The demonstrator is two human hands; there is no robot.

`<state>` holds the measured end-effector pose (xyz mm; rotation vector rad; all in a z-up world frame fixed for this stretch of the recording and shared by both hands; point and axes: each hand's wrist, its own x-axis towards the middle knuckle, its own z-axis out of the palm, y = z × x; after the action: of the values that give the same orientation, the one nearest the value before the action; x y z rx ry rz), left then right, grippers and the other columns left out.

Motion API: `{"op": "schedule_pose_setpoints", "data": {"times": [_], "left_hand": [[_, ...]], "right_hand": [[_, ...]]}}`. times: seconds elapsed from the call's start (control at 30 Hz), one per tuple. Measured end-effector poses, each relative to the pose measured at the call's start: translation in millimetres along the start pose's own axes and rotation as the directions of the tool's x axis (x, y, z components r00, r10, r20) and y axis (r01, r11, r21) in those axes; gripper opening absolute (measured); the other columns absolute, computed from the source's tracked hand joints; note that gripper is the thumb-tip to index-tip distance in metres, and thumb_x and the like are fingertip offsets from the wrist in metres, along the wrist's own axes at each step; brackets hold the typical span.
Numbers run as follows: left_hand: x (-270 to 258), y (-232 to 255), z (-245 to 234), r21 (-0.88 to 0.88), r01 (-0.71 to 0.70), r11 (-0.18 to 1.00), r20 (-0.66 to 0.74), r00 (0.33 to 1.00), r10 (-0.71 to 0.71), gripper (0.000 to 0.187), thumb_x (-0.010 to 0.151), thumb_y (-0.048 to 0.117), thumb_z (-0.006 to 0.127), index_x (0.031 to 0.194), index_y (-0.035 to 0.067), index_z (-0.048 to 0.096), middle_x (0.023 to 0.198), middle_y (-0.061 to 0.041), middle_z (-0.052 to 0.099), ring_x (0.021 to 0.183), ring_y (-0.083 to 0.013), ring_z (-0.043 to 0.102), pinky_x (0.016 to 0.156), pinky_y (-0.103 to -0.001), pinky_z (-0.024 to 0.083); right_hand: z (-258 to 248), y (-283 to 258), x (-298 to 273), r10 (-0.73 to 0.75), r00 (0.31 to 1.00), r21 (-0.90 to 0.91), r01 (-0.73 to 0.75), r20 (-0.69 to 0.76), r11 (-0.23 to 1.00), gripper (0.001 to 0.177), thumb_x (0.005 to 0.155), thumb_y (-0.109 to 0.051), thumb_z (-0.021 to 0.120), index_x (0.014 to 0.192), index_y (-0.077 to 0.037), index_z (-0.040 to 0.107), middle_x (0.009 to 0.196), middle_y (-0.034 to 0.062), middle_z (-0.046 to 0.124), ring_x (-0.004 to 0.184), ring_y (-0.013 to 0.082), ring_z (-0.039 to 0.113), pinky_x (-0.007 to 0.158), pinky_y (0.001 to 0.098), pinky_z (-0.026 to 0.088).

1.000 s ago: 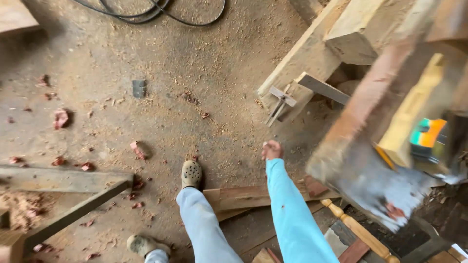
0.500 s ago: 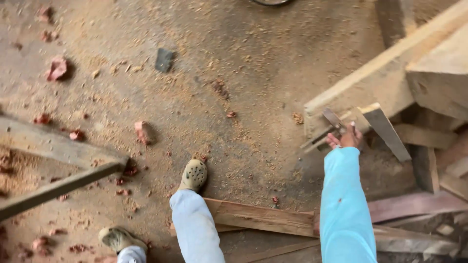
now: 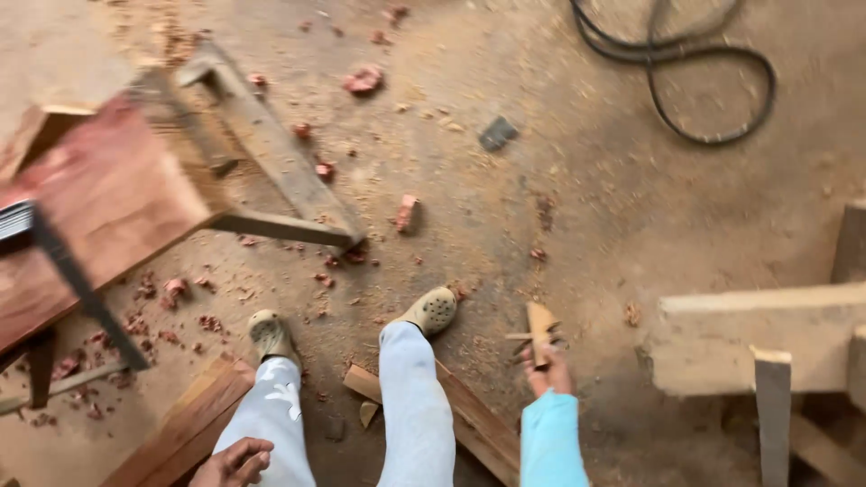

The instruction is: Use a marking gauge and square to mark measurements on wood planks for furniture construction.

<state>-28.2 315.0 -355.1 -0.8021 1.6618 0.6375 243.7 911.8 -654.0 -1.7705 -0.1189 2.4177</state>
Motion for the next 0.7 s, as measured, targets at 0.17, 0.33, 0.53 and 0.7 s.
{"op": "schedule_pose_setpoints", "data": {"times": [0.17, 0.33, 0.53, 0.7], "left_hand": [[-10.1, -25.1, -9.6, -0.021, -0.06, 0.998, 0.018, 0.998, 0.061, 0.029, 0.089, 0.019, 0.078, 0.115, 0.009, 0.074, 0.076, -0.006, 0.067, 0.065, -0.0119, 0.056, 0.065, -0.029, 0.047], [-20.4, 8.1, -65.3, 0.327, -0.48, 0.814, -0.186, 0.812, 0.553, 0.04, 0.082, 0.025, 0.078, 0.118, 0.008, 0.074, 0.099, -0.007, 0.078, 0.086, -0.0141, 0.071, 0.079, -0.032, 0.054], [13.5, 100.9, -157.0, 0.486, -0.46, 0.743, -0.669, 0.352, 0.655, 0.071, 0.089, 0.04, 0.088, 0.135, -0.002, 0.053, 0.131, -0.029, 0.055, 0.122, -0.0439, 0.056, 0.101, -0.054, 0.048], [65.3, 171.4, -178.7, -0.195, -0.88, 0.433, -0.565, 0.461, 0.684, 0.081, 0.083, 0.035, 0.092, 0.141, 0.005, 0.043, 0.135, -0.012, 0.056, 0.118, -0.0225, 0.061, 0.099, -0.036, 0.054]], "right_hand": [[169.9, 73.5, -87.3, 0.048, 0.997, -0.229, -0.061, -0.063, 0.971, 0.041, 0.087, -0.002, 0.066, 0.126, -0.002, 0.053, 0.106, 0.0217, 0.068, 0.09, 0.0337, 0.07, 0.076, 0.0441, 0.059], [223.5, 92.2, -169.0, 0.038, 0.997, -0.397, -0.062, -0.068, 0.916, 0.043, 0.089, -0.001, 0.067, 0.126, -0.006, 0.045, 0.107, 0.0222, 0.068, 0.093, 0.034, 0.07, 0.073, 0.0451, 0.058], [178.8, 106.1, -253.0, -0.121, 0.991, -0.464, 0.079, -0.061, 0.882, 0.047, 0.087, -0.001, 0.065, 0.131, -0.01, 0.049, 0.11, 0.0137, 0.067, 0.091, 0.0278, 0.071, 0.066, 0.0428, 0.058], [130.3, 138.2, -320.6, -0.145, 0.913, -0.46, -0.052, -0.382, 0.886, 0.048, 0.088, -0.005, 0.063, 0.133, -0.02, 0.053, 0.107, 0.0118, 0.07, 0.083, 0.0294, 0.07, 0.057, 0.0431, 0.057]]}}
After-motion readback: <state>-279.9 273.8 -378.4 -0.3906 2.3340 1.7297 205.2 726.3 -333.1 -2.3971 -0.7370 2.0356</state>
